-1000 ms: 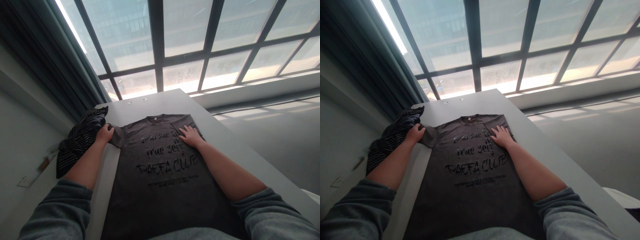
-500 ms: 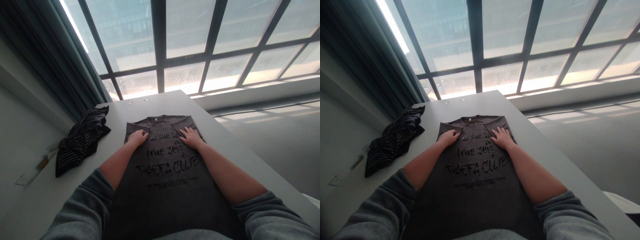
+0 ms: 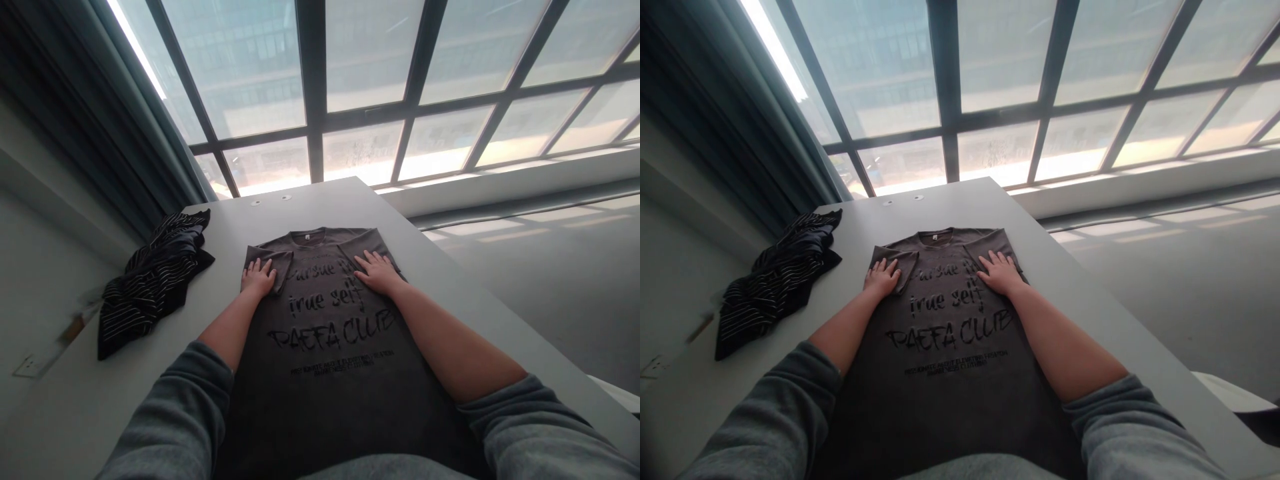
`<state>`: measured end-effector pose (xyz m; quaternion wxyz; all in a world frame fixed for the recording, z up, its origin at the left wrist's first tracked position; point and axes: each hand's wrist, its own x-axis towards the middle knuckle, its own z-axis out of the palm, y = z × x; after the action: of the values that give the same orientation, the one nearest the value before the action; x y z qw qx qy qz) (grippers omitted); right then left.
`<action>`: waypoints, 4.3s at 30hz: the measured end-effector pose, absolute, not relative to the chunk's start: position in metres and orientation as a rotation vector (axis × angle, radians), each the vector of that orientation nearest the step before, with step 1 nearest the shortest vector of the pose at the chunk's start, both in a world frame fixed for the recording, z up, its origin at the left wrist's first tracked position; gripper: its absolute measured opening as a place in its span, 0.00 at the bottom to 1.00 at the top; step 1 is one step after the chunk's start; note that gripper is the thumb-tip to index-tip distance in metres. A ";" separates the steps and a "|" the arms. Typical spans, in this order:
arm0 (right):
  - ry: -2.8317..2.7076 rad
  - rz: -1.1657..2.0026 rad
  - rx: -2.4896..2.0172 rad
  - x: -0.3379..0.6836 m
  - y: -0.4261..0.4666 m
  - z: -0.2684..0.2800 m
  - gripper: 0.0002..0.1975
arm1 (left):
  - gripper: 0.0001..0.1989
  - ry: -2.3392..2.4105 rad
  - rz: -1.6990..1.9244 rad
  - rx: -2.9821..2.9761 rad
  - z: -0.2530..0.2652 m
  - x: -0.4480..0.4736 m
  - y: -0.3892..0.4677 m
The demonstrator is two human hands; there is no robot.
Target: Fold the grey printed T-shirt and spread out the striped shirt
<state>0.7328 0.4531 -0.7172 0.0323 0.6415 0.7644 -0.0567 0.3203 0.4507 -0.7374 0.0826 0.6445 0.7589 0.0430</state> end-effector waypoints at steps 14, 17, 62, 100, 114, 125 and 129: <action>2.375 -0.187 1.900 0.731 0.449 -0.715 0.36 | 0.30 2.377 0.450 2.015 -0.745 0.326 0.438; 2.385 -0.174 1.914 0.731 0.448 -0.715 0.36 | 0.29 2.372 0.493 2.041 -0.742 0.328 0.434; 2.516 -0.289 1.719 0.635 0.355 -0.717 0.41 | 0.34 2.041 0.230 2.149 -0.727 0.423 0.291; 2.371 -0.245 1.902 0.730 0.272 -0.703 0.35 | 0.31 2.063 0.181 2.177 -0.734 0.320 0.202; 2.333 -0.250 1.925 0.693 0.235 -0.702 0.37 | 0.32 1.963 0.110 2.254 -0.727 0.354 0.176; 2.610 -0.377 1.647 0.696 0.194 -0.697 0.35 | 0.29 1.716 0.242 2.404 -0.728 0.356 0.142; 2.620 -0.366 1.664 0.695 0.194 -0.697 0.34 | 0.28 1.731 0.271 2.416 -0.729 0.357 0.143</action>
<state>0.6950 0.1941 -0.6972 0.0082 0.5325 0.8382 -0.1170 0.3571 0.1432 -0.7295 0.0787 0.8071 0.5782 0.0905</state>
